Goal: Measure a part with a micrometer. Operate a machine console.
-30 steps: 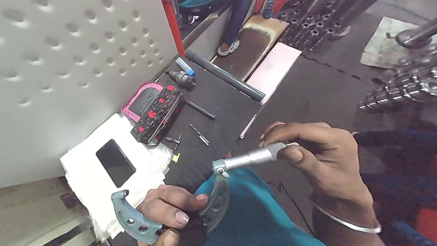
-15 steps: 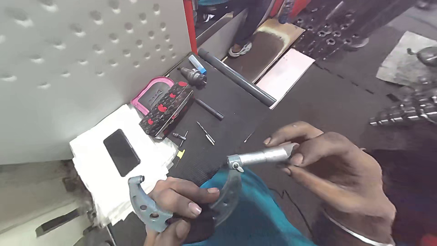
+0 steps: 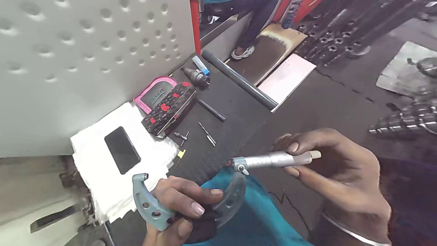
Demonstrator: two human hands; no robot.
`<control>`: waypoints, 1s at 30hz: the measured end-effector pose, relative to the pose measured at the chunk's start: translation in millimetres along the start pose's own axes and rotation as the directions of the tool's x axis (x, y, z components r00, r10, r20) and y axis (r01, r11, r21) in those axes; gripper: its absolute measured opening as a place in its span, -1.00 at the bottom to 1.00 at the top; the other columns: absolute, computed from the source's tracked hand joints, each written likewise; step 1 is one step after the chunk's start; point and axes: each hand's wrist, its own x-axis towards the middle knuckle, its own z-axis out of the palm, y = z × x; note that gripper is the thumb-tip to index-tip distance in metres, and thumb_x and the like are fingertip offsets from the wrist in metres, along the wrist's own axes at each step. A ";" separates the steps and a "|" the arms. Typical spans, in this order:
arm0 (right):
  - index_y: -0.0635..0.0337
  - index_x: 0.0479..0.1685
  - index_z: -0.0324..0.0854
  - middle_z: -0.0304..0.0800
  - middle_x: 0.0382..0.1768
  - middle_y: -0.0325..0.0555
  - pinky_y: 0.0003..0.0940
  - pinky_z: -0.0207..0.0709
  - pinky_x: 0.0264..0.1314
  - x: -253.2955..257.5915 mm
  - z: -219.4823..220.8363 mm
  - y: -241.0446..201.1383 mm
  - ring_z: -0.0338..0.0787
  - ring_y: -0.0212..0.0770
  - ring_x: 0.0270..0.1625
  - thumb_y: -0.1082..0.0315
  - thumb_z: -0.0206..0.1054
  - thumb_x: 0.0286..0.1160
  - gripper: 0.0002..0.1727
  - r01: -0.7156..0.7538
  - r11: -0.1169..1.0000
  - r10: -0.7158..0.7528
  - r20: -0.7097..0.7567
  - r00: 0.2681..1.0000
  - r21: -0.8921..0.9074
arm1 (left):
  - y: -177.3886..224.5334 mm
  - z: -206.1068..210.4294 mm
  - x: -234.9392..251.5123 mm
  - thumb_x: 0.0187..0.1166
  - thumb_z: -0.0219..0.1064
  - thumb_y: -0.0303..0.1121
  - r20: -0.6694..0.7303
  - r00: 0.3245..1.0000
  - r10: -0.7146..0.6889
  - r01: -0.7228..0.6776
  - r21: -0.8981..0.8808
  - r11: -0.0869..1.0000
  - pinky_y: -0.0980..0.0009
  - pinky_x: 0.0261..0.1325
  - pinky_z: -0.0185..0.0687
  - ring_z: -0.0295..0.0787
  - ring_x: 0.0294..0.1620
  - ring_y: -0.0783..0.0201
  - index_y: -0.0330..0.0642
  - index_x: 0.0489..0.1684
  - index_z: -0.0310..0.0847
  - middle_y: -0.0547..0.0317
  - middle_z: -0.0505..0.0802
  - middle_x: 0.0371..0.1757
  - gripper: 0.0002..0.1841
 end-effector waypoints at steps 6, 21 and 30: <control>-0.05 0.29 0.64 0.84 0.07 -0.39 -0.57 0.82 -0.01 1.1 -1.6 0.0 0.86 -0.47 -0.02 0.18 0.46 0.58 -0.65 -0.031 0.998 0.030 0.033 0.999 0.050 | -0.2 -0.7 0.7 0.75 0.28 -0.20 0.003 1.000 0.003 -0.003 -0.016 1.000 0.25 0.37 0.79 0.86 0.27 0.15 -0.12 0.29 0.67 0.09 0.90 0.17 -0.70; -0.08 0.47 0.49 0.80 0.23 -0.25 -0.37 0.77 0.30 1.3 0.4 -0.8 0.81 -0.26 0.25 0.14 0.46 0.55 -0.49 0.049 0.998 -0.050 0.019 0.999 0.027 | 0.7 0.2 -0.3 0.74 0.27 -0.18 -0.022 0.999 0.028 -0.026 0.063 0.998 0.34 0.34 0.78 0.86 0.23 0.22 -0.08 0.29 0.67 0.15 0.91 0.13 -0.70; 0.02 0.22 0.62 0.83 0.10 -0.28 -0.58 0.77 0.08 -1.1 -0.8 -1.0 0.83 -0.41 0.11 0.30 0.39 0.63 -0.75 0.080 0.997 -0.080 0.015 0.997 0.018 | 0.3 0.7 -1.6 0.74 0.27 -0.20 -0.008 1.000 0.026 -0.026 0.045 0.999 0.34 0.35 0.77 0.86 0.24 0.22 -0.09 0.30 0.67 0.15 0.91 0.15 -0.70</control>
